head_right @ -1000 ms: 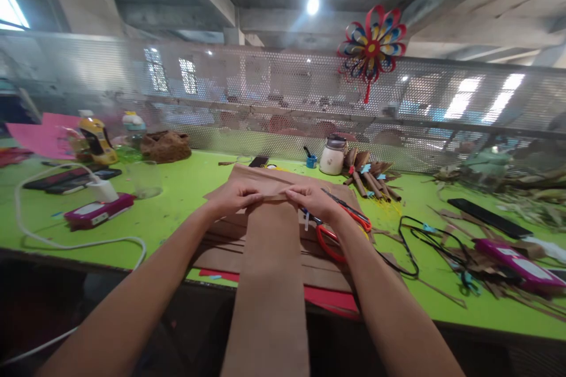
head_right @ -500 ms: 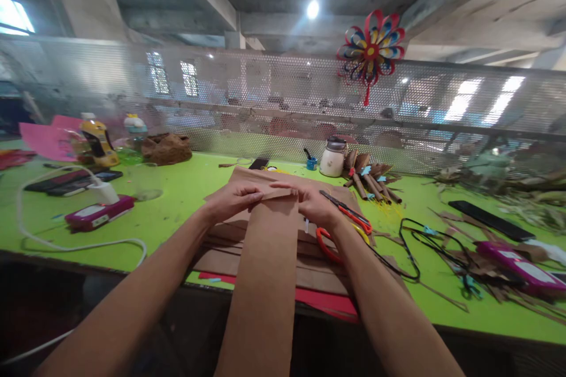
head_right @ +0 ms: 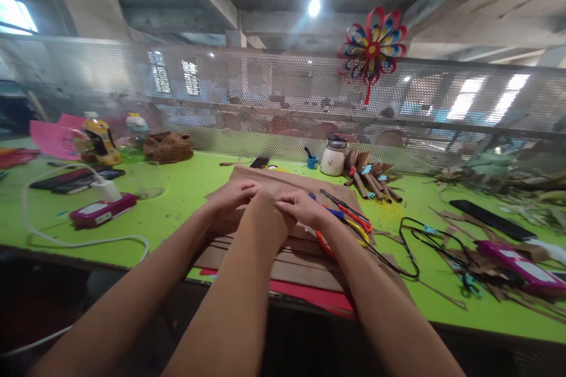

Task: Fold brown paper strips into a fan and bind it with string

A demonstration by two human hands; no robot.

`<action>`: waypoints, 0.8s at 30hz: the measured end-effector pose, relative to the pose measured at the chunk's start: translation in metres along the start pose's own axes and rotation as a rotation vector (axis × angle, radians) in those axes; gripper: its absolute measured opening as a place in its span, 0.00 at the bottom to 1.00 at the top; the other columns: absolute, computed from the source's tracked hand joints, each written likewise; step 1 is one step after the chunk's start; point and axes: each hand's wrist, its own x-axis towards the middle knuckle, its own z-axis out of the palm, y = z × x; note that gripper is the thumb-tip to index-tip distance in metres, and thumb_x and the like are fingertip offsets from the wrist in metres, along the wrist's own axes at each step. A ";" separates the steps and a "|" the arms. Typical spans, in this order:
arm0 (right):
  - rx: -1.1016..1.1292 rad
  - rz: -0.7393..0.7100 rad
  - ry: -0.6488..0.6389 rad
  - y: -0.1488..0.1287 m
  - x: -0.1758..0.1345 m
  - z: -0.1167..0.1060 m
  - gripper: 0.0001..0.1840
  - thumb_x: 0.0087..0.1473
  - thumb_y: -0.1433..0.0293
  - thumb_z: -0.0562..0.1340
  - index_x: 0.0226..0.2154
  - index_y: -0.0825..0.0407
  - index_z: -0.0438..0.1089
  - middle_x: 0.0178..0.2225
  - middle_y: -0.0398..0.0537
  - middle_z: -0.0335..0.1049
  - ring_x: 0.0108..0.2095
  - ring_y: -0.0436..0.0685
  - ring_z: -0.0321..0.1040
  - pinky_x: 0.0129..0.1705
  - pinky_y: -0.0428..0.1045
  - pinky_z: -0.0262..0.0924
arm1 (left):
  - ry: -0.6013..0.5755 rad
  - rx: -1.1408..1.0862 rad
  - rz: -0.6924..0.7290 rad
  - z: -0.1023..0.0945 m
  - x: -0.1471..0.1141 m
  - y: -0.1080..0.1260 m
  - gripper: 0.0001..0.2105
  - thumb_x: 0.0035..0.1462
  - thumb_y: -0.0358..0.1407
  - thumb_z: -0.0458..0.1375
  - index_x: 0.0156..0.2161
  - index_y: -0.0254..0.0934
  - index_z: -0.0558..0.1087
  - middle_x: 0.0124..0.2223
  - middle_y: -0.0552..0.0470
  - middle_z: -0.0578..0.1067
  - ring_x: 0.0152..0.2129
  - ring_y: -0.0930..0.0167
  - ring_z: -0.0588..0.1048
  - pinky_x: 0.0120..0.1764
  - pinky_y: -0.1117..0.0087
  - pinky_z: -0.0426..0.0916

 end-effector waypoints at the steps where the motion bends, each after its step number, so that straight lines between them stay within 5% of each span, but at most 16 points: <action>1: -0.042 0.004 -0.020 0.000 0.000 0.001 0.21 0.54 0.56 0.56 0.32 0.57 0.73 0.27 0.45 0.70 0.26 0.50 0.63 0.28 0.45 0.56 | 0.028 -0.002 -0.005 -0.003 0.002 -0.001 0.24 0.60 0.49 0.44 0.46 0.30 0.72 0.42 0.41 0.75 0.35 0.68 0.73 0.37 0.69 0.67; 3: -0.127 0.002 -0.037 0.000 0.002 0.002 0.18 0.53 0.59 0.57 0.31 0.57 0.75 0.26 0.43 0.70 0.27 0.51 0.62 0.29 0.45 0.55 | 0.056 -0.018 -0.014 -0.004 0.003 0.001 0.25 0.61 0.49 0.43 0.45 0.31 0.72 0.42 0.42 0.75 0.36 0.69 0.73 0.37 0.70 0.67; 6: -0.263 0.009 -0.014 0.004 0.005 0.007 0.16 0.53 0.63 0.57 0.32 0.57 0.76 0.24 0.43 0.70 0.26 0.50 0.62 0.29 0.44 0.53 | -0.014 0.060 -0.018 0.001 -0.002 0.012 0.18 0.54 0.48 0.54 0.36 0.35 0.76 0.35 0.49 0.77 0.34 0.69 0.73 0.36 0.72 0.64; 11: -0.415 0.011 0.070 0.014 0.006 0.018 0.14 0.53 0.66 0.57 0.32 0.56 0.76 0.27 0.45 0.72 0.29 0.51 0.65 0.30 0.44 0.54 | -0.225 0.485 -0.014 0.007 -0.008 0.026 0.13 0.55 0.41 0.54 0.39 0.37 0.77 0.37 0.52 0.78 0.32 0.71 0.72 0.33 0.76 0.61; 24: -0.696 -0.041 -0.024 0.020 0.007 0.021 0.09 0.52 0.73 0.59 0.32 0.55 0.76 0.30 0.48 0.74 0.29 0.50 0.65 0.31 0.44 0.53 | -0.309 0.585 0.041 0.009 0.002 -0.007 0.10 0.54 0.37 0.55 0.36 0.35 0.76 0.31 0.52 0.76 0.26 0.73 0.69 0.29 0.74 0.58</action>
